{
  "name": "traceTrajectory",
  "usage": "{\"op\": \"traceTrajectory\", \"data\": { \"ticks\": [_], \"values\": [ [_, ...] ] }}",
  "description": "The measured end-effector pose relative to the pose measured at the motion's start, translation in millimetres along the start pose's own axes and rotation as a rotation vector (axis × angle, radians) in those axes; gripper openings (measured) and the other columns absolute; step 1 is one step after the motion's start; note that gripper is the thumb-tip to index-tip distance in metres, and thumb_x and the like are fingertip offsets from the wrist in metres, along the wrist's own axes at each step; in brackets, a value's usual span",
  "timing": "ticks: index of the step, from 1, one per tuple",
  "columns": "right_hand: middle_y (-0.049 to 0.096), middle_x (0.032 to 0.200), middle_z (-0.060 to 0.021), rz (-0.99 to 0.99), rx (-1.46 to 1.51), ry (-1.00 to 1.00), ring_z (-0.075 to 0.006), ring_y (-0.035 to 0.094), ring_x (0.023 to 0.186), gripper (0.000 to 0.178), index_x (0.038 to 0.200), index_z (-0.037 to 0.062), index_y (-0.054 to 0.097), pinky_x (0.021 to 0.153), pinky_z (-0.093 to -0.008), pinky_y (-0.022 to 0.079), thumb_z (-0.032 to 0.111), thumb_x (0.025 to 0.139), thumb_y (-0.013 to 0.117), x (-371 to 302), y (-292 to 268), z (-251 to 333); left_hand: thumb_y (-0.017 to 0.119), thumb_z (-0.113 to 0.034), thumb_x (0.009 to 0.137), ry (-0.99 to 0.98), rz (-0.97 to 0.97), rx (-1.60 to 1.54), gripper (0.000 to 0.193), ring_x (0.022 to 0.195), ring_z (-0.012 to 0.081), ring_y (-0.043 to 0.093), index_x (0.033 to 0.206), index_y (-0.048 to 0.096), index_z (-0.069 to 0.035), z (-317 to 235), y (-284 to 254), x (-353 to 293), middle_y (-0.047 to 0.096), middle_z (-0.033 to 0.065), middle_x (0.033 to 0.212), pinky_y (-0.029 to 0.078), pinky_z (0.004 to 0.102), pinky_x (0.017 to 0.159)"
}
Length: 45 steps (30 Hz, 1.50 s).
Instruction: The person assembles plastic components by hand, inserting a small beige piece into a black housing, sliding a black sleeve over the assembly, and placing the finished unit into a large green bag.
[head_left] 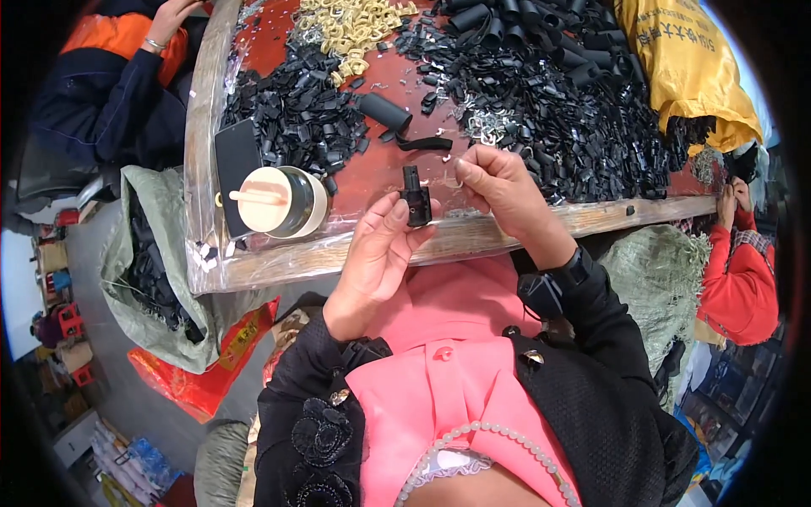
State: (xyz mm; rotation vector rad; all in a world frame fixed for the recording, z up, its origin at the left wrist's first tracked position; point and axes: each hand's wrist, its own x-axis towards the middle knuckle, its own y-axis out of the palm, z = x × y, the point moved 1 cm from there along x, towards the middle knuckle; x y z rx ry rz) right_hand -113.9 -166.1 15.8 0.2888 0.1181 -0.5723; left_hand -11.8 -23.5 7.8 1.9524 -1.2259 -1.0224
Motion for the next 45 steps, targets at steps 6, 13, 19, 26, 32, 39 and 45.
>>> {"op": "traceTrajectory", "data": {
  "ticks": [6, 13, 19, 26, 32, 39, 45],
  "values": [
    [0.043, 0.056, 0.0047, 0.040, 0.060, 0.007, -0.0014, 0.035, 0.045, 0.019, 0.071, 0.0039, 0.050, 0.038, -0.0158, 0.027, 0.019, 0.083, 0.051, 0.8, 11.6, -3.6, 0.050, -0.020, 0.082, 0.080, 0.049, -0.045, 0.036, 0.098, 0.0214, 0.050, 0.109, 0.041, 0.003, -1.7, -4.6, 4.6, 0.053, 0.0135, 0.100, 0.041, 0.0320, 0.086],
    [0.045, 0.060, 0.0036, 0.089, 0.067, -0.020, -0.0011, 0.035, 0.045, 0.017, 0.075, 0.0039, 0.049, 0.038, -0.0148, 0.025, 0.019, 0.084, 0.050, -5.0, 21.5, -7.2, 0.049, -0.019, 0.083, 0.133, 0.093, -0.091, 0.036, 0.100, 0.0234, 0.049, 0.109, 0.040, 0.004, 0.3, -2.8, -1.9, 0.053, 0.0147, 0.100, 0.038, 0.0339, 0.090],
    [0.044, 0.060, 0.0051, 0.060, 0.132, -0.037, -0.0009, 0.036, 0.051, 0.018, 0.075, 0.0021, 0.051, 0.043, -0.0160, 0.028, 0.018, 0.083, 0.051, -17.9, 27.4, -3.3, 0.048, -0.018, 0.083, 0.138, 0.077, -0.089, 0.035, 0.099, 0.0244, 0.049, 0.109, 0.039, 0.005, 2.0, 1.1, -12.2, 0.053, 0.0160, 0.099, 0.040, 0.0332, 0.089],
    [0.049, 0.071, 0.0019, 0.156, 0.021, -0.079, -0.0028, 0.041, 0.064, 0.011, 0.078, 0.0004, 0.051, 0.055, -0.0174, 0.035, 0.011, 0.081, 0.051, -29.1, 24.0, 1.9, 0.047, -0.015, 0.084, 0.032, 0.100, -0.118, 0.024, 0.092, 0.0186, 0.053, 0.100, 0.047, 0.003, 4.5, 6.7, -18.5, 0.054, 0.0144, 0.097, 0.044, 0.0295, 0.084],
    [0.051, 0.074, 0.0017, 0.225, -0.057, -0.076, -0.0035, 0.042, 0.067, 0.010, 0.077, -0.0002, 0.051, 0.058, -0.0175, 0.036, 0.010, 0.080, 0.052, -28.3, 13.1, -4.3, 0.048, -0.015, 0.084, -0.059, 0.071, -0.109, 0.023, 0.090, 0.0180, 0.054, 0.099, 0.048, 0.002, 5.7, 6.0, -15.0, 0.056, 0.0122, 0.094, 0.045, 0.0287, 0.081],
    [0.051, 0.071, 0.0021, 0.131, -0.075, -0.112, -0.0024, 0.041, 0.060, 0.011, 0.074, 0.0008, 0.052, 0.051, -0.0169, 0.034, 0.010, 0.079, 0.053, -19.6, 12.2, -9.4, 0.049, -0.015, 0.083, -0.127, 0.033, -0.095, 0.024, 0.084, 0.0184, 0.056, 0.101, 0.048, 0.000, 3.9, -3.2, -7.2, 0.056, 0.0081, 0.092, 0.048, 0.0266, 0.073],
    [0.050, 0.069, 0.0021, 0.094, -0.205, -0.135, -0.0006, 0.041, 0.057, 0.012, 0.073, 0.0003, 0.051, 0.047, -0.0188, 0.034, 0.010, 0.079, 0.054, -18.0, 15.1, -4.7, 0.049, -0.016, 0.083, -0.130, 0.023, -0.072, 0.024, 0.081, 0.0181, 0.057, 0.101, 0.048, 0.000, 1.9, 2.1, -6.2, 0.057, 0.0074, 0.091, 0.049, 0.0246, 0.069]
  ]
}}
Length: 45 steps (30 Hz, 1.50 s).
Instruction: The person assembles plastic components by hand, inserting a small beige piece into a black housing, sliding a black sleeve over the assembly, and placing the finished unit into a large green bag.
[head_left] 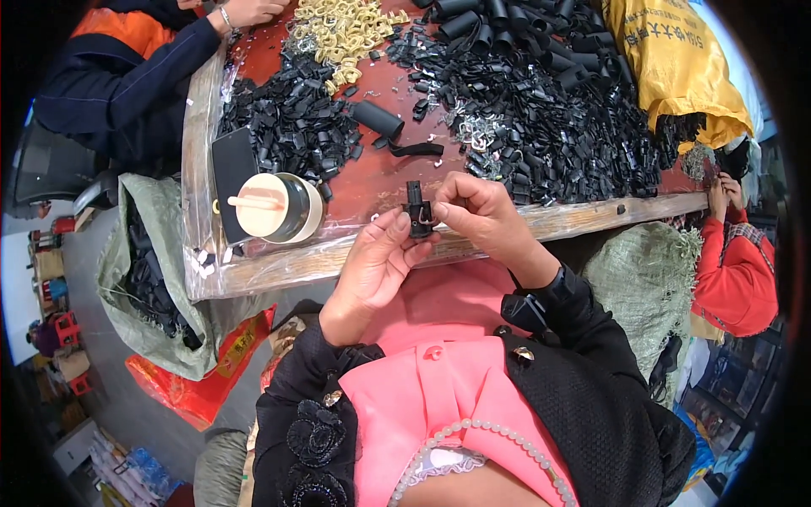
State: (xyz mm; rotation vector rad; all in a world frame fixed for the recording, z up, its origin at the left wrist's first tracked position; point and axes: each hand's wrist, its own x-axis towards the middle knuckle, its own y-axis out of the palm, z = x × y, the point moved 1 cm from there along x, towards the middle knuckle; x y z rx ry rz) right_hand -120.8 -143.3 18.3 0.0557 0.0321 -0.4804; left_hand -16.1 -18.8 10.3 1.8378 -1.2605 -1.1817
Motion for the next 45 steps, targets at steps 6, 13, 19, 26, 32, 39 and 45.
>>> {"op": "traceTrajectory", "data": {
  "ticks": [6, 13, 19, 26, 32, 39, 45],
  "values": [
    [0.048, 0.064, -0.0035, -0.046, -0.336, -0.259, -0.0104, 0.048, 0.055, 0.009, 0.072, 0.0005, 0.050, 0.046, -0.0232, 0.037, 0.006, 0.073, 0.057, -9.9, 5.5, 25.7, 0.049, -0.018, 0.083, -0.039, 0.014, 0.017, 0.024, 0.079, 0.0170, 0.058, 0.100, 0.049, 0.000, 7.6, 1.1, -8.0, 0.058, 0.0066, 0.088, 0.049, 0.0229, 0.068],
    [0.047, 0.067, -0.0092, -0.087, -0.555, -0.476, -0.0242, 0.050, 0.056, 0.009, 0.070, 0.0022, 0.049, 0.049, -0.0295, 0.040, 0.004, 0.069, 0.058, -24.3, 8.4, 32.8, 0.049, -0.020, 0.083, -0.015, 0.035, 0.070, 0.024, 0.077, 0.0160, 0.058, 0.097, 0.051, 0.000, 14.3, 7.3, -13.8, 0.058, 0.0071, 0.086, 0.049, 0.0226, 0.068],
    [0.045, 0.065, -0.0087, -0.068, -0.725, -0.604, -0.0211, 0.046, 0.053, 0.011, 0.069, 0.0016, 0.048, 0.047, -0.0275, 0.038, 0.000, 0.067, 0.058, -36.5, 10.0, 38.4, 0.049, -0.019, 0.083, 0.030, 0.054, 0.182, 0.025, 0.077, 0.0153, 0.058, 0.097, 0.051, 0.001, 17.7, 16.2, -21.0, 0.058, 0.0070, 0.086, 0.048, 0.0218, 0.068],
    [0.046, 0.063, -0.0065, 0.012, -0.409, -0.247, -0.0181, 0.047, 0.053, 0.010, 0.071, 0.0028, 0.048, 0.048, -0.0287, 0.039, 0.007, 0.072, 0.057, -37.5, 7.9, 18.2, 0.048, -0.012, 0.083, -0.031, 0.009, 0.227, 0.025, 0.076, 0.0174, 0.059, 0.102, 0.046, 0.004, 17.7, 8.3, -22.9, 0.058, 0.0109, 0.088, 0.051, 0.0220, 0.066],
    [0.045, 0.060, -0.0043, 0.139, -0.151, -0.010, -0.0113, 0.045, 0.053, 0.012, 0.071, 0.0023, 0.049, 0.048, -0.0257, 0.037, 0.010, 0.073, 0.058, -17.8, -4.6, 16.1, 0.049, -0.010, 0.082, -0.040, 0.013, 0.184, 0.025, 0.077, 0.0188, 0.059, 0.102, 0.047, 0.004, 5.9, -3.0, -15.1, 0.057, 0.0116, 0.090, 0.051, 0.0236, 0.066],
    [0.046, 0.059, -0.0030, 0.164, -0.625, -0.212, -0.0104, 0.043, 0.053, 0.013, 0.070, 0.0023, 0.049, 0.048, -0.0251, 0.036, 0.010, 0.072, 0.059, 72.2, -42.6, 33.2, 0.051, -0.011, 0.080, -0.031, -0.027, 0.307, 0.025, 0.083, 0.0197, 0.058, 0.102, 0.048, 0.002, -16.3, -9.5, -4.3, 0.057, 0.0114, 0.093, 0.050, 0.0289, 0.071],
    [0.051, 0.075, -0.0112, 0.128, -0.940, -0.462, -0.0270, 0.051, 0.064, 0.017, 0.084, 0.0054, 0.049, 0.054, -0.0364, 0.041, 0.014, 0.071, 0.056, 154.1, -20.9, 24.0, 0.053, -0.014, 0.080, -0.202, 0.107, 0.228, 0.028, 0.089, 0.0200, 0.055, 0.103, 0.048, 0.000, -19.8, -25.7, 0.8, 0.056, 0.0100, 0.096, 0.045, 0.0374, 0.080]
  ]
}}
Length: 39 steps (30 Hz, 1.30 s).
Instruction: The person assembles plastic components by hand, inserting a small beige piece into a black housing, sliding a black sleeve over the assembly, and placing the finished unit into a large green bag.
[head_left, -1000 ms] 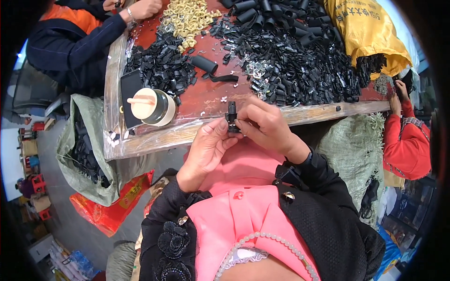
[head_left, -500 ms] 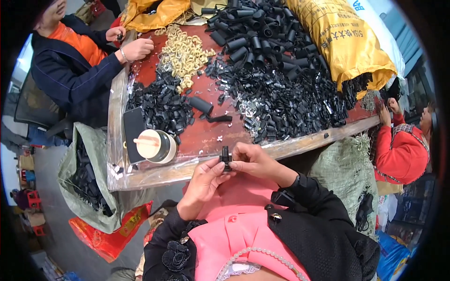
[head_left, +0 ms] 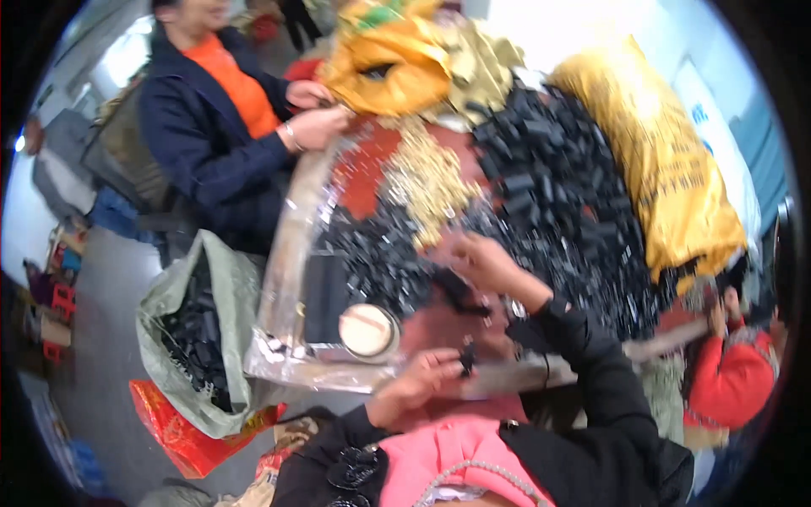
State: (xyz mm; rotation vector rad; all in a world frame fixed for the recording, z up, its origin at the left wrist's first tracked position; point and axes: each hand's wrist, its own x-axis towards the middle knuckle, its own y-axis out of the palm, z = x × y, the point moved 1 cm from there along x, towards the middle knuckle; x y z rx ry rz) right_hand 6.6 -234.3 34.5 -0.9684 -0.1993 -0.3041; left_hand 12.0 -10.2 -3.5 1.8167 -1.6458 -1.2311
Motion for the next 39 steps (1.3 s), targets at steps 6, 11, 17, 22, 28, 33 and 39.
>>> {"op": "traceTrajectory", "data": {
  "ticks": [6, 11, 17, 22, 28, 33, 39],
  "values": [
    [0.049, 0.079, -0.0131, -0.033, -0.350, 0.025, -0.0339, 0.053, 0.070, 0.019, 0.086, 0.0080, 0.043, 0.055, -0.0415, 0.043, 0.019, 0.073, 0.051, 32.8, 43.6, -25.0, 0.053, -0.016, 0.081, -0.026, 0.171, -0.030, 0.031, 0.085, 0.0096, 0.053, 0.109, 0.048, -0.004, 10.6, -18.4, 6.3, 0.055, 0.0033, 0.099, 0.045, 0.0224, 0.072],
    [0.049, 0.081, -0.0133, 0.050, -0.351, 0.091, -0.0329, 0.052, 0.070, 0.018, 0.086, 0.0077, 0.045, 0.057, -0.0410, 0.043, 0.017, 0.072, 0.052, 32.1, 54.3, -27.3, 0.053, -0.016, 0.081, 0.030, 0.161, -0.016, 0.032, 0.087, 0.0089, 0.052, 0.110, 0.047, -0.003, 2.4, -13.5, 6.0, 0.054, 0.0044, 0.102, 0.044, 0.0197, 0.071],
    [0.050, 0.077, -0.0123, -0.003, -0.327, 0.123, -0.0325, 0.053, 0.068, 0.016, 0.086, 0.0075, 0.043, 0.055, -0.0410, 0.043, 0.016, 0.074, 0.051, 46.0, 46.6, -25.6, 0.053, -0.016, 0.080, -0.003, 0.235, -0.124, 0.035, 0.095, 0.0142, 0.051, 0.111, 0.045, 0.001, -0.1, -13.7, 7.7, 0.053, 0.0088, 0.104, 0.040, 0.0260, 0.084],
    [0.050, 0.077, -0.0128, 0.013, -0.380, 0.145, -0.0330, 0.052, 0.066, 0.017, 0.085, 0.0074, 0.042, 0.054, -0.0404, 0.042, 0.017, 0.074, 0.051, 35.4, 47.5, -16.8, 0.053, -0.016, 0.080, -0.033, 0.232, -0.165, 0.036, 0.098, 0.0167, 0.051, 0.110, 0.044, 0.001, 5.0, -11.0, 2.3, 0.053, 0.0105, 0.105, 0.039, 0.0294, 0.088],
    [0.050, 0.075, -0.0136, -0.046, -0.316, 0.118, -0.0331, 0.052, 0.065, 0.018, 0.081, 0.0054, 0.042, 0.054, -0.0386, 0.042, 0.017, 0.073, 0.054, 39.9, 38.9, -26.9, 0.052, -0.015, 0.081, -0.010, 0.257, -0.179, 0.034, 0.098, 0.0172, 0.051, 0.110, 0.043, 0.001, -2.1, -16.8, 6.1, 0.052, 0.0108, 0.106, 0.039, 0.0299, 0.088],
    [0.051, 0.067, -0.0140, -0.118, -0.107, 0.008, -0.0311, 0.053, 0.061, 0.012, 0.075, 0.0017, 0.048, 0.052, -0.0356, 0.041, 0.011, 0.073, 0.055, 35.9, 24.4, -22.8, 0.051, -0.015, 0.081, -0.024, 0.247, -0.176, 0.034, 0.098, 0.0171, 0.051, 0.110, 0.043, 0.001, 5.1, -14.9, 3.8, 0.052, 0.0104, 0.105, 0.039, 0.0304, 0.088],
    [0.049, 0.062, -0.0133, -0.149, 0.081, 0.085, -0.0297, 0.051, 0.058, 0.009, 0.072, 0.0005, 0.051, 0.050, -0.0340, 0.040, 0.008, 0.074, 0.055, 16.9, -7.1, -0.2, 0.049, -0.013, 0.083, 0.048, 0.260, -0.180, 0.033, 0.096, 0.0155, 0.051, 0.112, 0.042, 0.002, -1.5, -11.5, 5.8, 0.053, 0.0081, 0.102, 0.041, 0.0286, 0.086]
  ]
}}
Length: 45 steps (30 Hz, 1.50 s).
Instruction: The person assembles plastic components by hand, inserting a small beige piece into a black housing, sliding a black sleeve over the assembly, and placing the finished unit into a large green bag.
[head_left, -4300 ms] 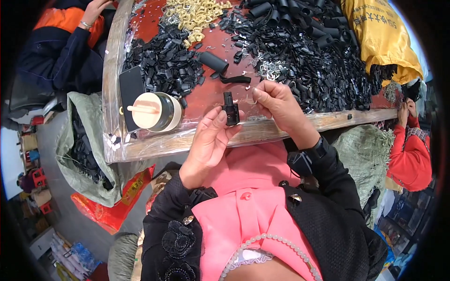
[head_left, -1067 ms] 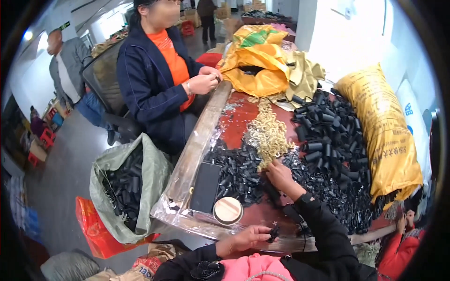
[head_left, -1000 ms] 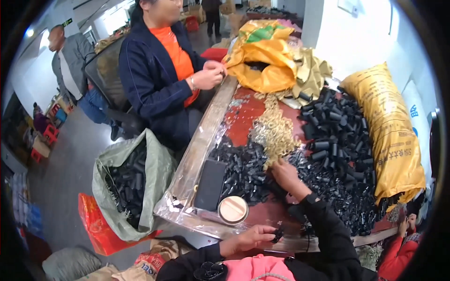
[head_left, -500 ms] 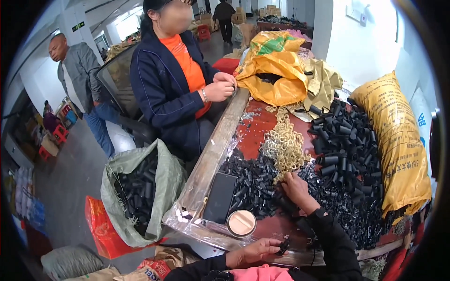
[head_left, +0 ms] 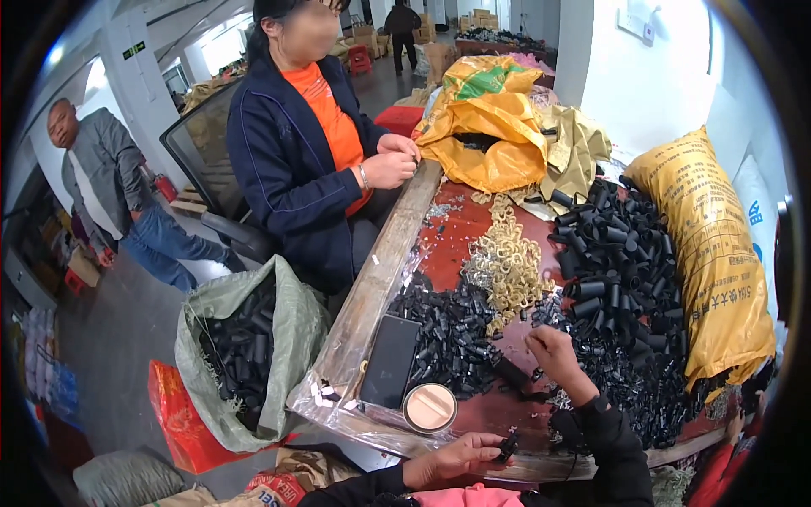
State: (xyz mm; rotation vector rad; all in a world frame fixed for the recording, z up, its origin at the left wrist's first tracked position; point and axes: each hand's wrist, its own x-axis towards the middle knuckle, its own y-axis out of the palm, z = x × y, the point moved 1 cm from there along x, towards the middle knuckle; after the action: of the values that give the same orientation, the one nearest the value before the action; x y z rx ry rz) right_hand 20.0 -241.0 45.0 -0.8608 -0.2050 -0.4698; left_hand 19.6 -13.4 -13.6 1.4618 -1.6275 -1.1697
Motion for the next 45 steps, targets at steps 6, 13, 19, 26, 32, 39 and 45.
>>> {"op": "traceTrajectory", "data": {
  "ticks": [6, 13, 19, 26, 32, 39, 45],
  "values": [
    [0.055, 0.062, -0.0113, 0.053, 0.248, 0.187, -0.0167, 0.055, 0.055, 0.011, 0.070, -0.0023, 0.053, 0.049, -0.0254, 0.041, 0.006, 0.076, 0.053, -50.3, -25.3, 33.0, 0.048, -0.013, 0.083, 0.006, -0.032, 0.035, 0.033, 0.095, 0.0162, 0.052, 0.111, 0.042, 0.003, -1.7, 5.7, 0.1, 0.053, 0.0083, 0.100, 0.042, 0.0303, 0.086],
    [0.058, 0.065, -0.0072, 0.054, 0.416, 0.311, -0.0088, 0.055, 0.058, 0.010, 0.074, -0.0016, 0.056, 0.051, -0.0234, 0.043, 0.006, 0.078, 0.051, -122.5, -30.3, 83.7, 0.049, -0.014, 0.082, 0.065, -0.148, 0.149, 0.035, 0.095, 0.0192, 0.052, 0.112, 0.042, 0.002, 11.9, 7.0, -3.1, 0.052, 0.0093, 0.103, 0.042, 0.0328, 0.084],
    [0.056, 0.071, -0.0090, -0.015, 0.517, 0.117, -0.0186, 0.055, 0.064, 0.012, 0.079, 0.0004, 0.055, 0.058, -0.0280, 0.043, 0.012, 0.079, 0.052, -160.2, -13.8, 59.2, 0.044, -0.007, 0.083, -0.005, -0.274, 0.527, 0.031, 0.093, 0.0199, 0.053, 0.112, 0.041, 0.004, 11.0, 10.0, 6.6, 0.052, 0.0112, 0.102, 0.045, 0.0288, 0.078],
    [0.053, 0.070, -0.0099, -0.117, 0.763, 0.298, -0.0208, 0.053, 0.066, 0.015, 0.083, 0.0003, 0.053, 0.059, -0.0288, 0.041, 0.014, 0.081, 0.049, -186.9, -34.8, 26.2, 0.047, -0.013, 0.080, -0.085, -0.299, 0.330, 0.035, 0.090, 0.0226, 0.053, 0.109, 0.041, 0.005, 4.0, 0.4, 19.1, 0.052, 0.0126, 0.097, 0.044, 0.0320, 0.078],
    [0.054, 0.073, -0.0085, -0.053, 0.814, 0.391, -0.0193, 0.053, 0.067, 0.012, 0.085, -0.0005, 0.052, 0.060, -0.0277, 0.041, 0.011, 0.081, 0.048, -197.7, -46.5, 6.4, 0.051, -0.013, 0.078, 0.071, -0.413, 0.328, 0.035, 0.085, 0.0255, 0.056, 0.107, 0.044, 0.005, 10.0, 14.4, 28.6, 0.054, 0.0163, 0.094, 0.047, 0.0353, 0.074],
    [0.053, 0.071, -0.0098, -0.147, 0.754, 0.403, -0.0176, 0.052, 0.064, 0.014, 0.083, 0.0002, 0.054, 0.058, -0.0272, 0.041, 0.013, 0.081, 0.049, -192.7, -40.3, 23.7, 0.053, -0.013, 0.076, 0.042, -0.389, 0.382, 0.037, 0.085, 0.0258, 0.056, 0.106, 0.043, 0.007, 16.2, 26.5, 30.8, 0.054, 0.0166, 0.093, 0.046, 0.0338, 0.078],
    [0.055, 0.073, -0.0101, -0.150, 0.616, 0.225, -0.0187, 0.055, 0.066, 0.011, 0.084, 0.0008, 0.055, 0.058, -0.0277, 0.042, 0.010, 0.080, 0.050, -176.0, -38.0, 26.9, 0.053, -0.016, 0.078, 0.088, -0.435, 0.449, 0.038, 0.085, 0.0248, 0.056, 0.107, 0.043, 0.006, 18.8, 28.4, 25.0, 0.054, 0.0170, 0.095, 0.046, 0.0352, 0.076]
  ]
}}
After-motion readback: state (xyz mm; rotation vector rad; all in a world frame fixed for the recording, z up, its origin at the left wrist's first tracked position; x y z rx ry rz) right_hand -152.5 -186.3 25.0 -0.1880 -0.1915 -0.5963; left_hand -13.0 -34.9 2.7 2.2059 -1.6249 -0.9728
